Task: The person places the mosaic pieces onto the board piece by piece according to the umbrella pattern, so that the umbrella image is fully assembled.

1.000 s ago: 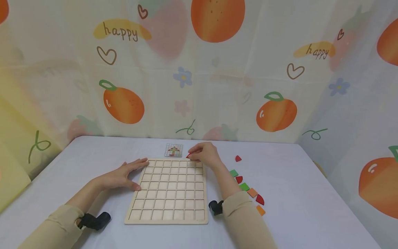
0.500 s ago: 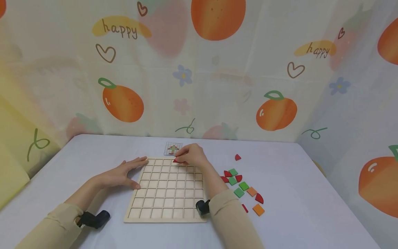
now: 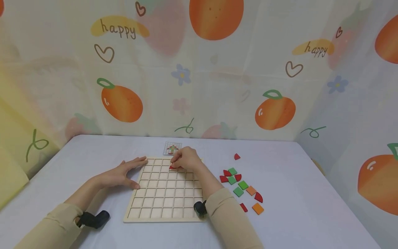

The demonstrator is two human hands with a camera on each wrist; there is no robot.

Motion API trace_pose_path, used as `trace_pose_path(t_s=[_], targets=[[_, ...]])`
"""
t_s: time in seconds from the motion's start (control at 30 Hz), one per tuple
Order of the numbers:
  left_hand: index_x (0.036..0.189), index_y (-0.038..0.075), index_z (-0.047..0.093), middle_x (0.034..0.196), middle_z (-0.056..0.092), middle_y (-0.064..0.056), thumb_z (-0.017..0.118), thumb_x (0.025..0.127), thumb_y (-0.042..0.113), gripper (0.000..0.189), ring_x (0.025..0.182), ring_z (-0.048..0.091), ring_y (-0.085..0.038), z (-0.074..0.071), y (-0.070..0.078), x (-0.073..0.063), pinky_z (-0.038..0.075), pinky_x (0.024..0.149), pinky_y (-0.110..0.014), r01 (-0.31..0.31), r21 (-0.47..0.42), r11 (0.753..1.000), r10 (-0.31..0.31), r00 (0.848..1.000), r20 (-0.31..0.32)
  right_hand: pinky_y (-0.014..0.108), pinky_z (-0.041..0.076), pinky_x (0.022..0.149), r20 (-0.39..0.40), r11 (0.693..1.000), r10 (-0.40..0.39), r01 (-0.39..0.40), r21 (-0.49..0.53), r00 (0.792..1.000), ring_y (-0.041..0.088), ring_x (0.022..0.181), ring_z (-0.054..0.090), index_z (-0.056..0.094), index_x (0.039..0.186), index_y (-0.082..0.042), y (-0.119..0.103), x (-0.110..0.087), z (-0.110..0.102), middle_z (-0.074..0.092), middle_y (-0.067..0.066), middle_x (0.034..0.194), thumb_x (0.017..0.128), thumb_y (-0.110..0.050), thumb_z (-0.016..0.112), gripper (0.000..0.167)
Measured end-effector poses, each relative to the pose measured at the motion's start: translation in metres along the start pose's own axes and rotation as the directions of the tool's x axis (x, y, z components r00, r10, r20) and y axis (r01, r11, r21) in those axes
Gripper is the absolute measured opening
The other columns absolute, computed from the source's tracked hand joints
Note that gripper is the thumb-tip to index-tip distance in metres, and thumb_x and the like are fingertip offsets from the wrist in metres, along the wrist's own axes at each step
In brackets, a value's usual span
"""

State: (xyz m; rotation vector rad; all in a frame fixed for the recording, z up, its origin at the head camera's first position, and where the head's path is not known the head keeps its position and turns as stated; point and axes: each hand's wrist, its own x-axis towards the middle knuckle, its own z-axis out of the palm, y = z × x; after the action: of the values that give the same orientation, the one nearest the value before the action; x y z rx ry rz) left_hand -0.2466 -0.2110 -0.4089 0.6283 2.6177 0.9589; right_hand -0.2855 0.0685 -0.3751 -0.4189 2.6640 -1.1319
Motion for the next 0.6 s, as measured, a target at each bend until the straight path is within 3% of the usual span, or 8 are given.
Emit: trace_pose_path(t_s=[0.4, 0.6], targets=[[0.154, 0.006, 0.033, 0.166, 0.018, -0.018, 0.079, 0.075, 0.033, 0.095, 0.154, 0.009, -0.044, 0.0005, 0.0012, -0.0002, -0.010, 0.119, -0.070, 0.000, 0.003, 1.000, 0.000, 1.000, -0.006, 0.041, 0.048, 0.102, 0.011, 0.999, -0.005, 0.006, -0.046, 1.000, 0.013, 0.089, 0.063, 0.076, 0.086, -0.013, 0.0010, -0.0023, 0.0035, 0.076, 0.000, 0.086, 0.081, -0.017, 0.080, 0.007], [0.154, 0.005, 0.032, 0.166, 0.018, -0.018, 0.079, 0.075, 0.033, 0.095, 0.154, 0.009, -0.045, -0.0002, 0.0034, -0.0013, -0.010, 0.119, -0.070, -0.002, -0.002, 1.000, 0.002, 1.000, -0.004, 0.045, 0.046, 0.106, 0.025, 0.997, -0.011, 0.013, -0.071, 1.000, 0.017, 0.096, 0.064, 0.076, 0.088, -0.013, -0.0001, -0.0037, 0.0035, 0.076, 0.001, 0.090, 0.082, -0.015, 0.078, 0.006]])
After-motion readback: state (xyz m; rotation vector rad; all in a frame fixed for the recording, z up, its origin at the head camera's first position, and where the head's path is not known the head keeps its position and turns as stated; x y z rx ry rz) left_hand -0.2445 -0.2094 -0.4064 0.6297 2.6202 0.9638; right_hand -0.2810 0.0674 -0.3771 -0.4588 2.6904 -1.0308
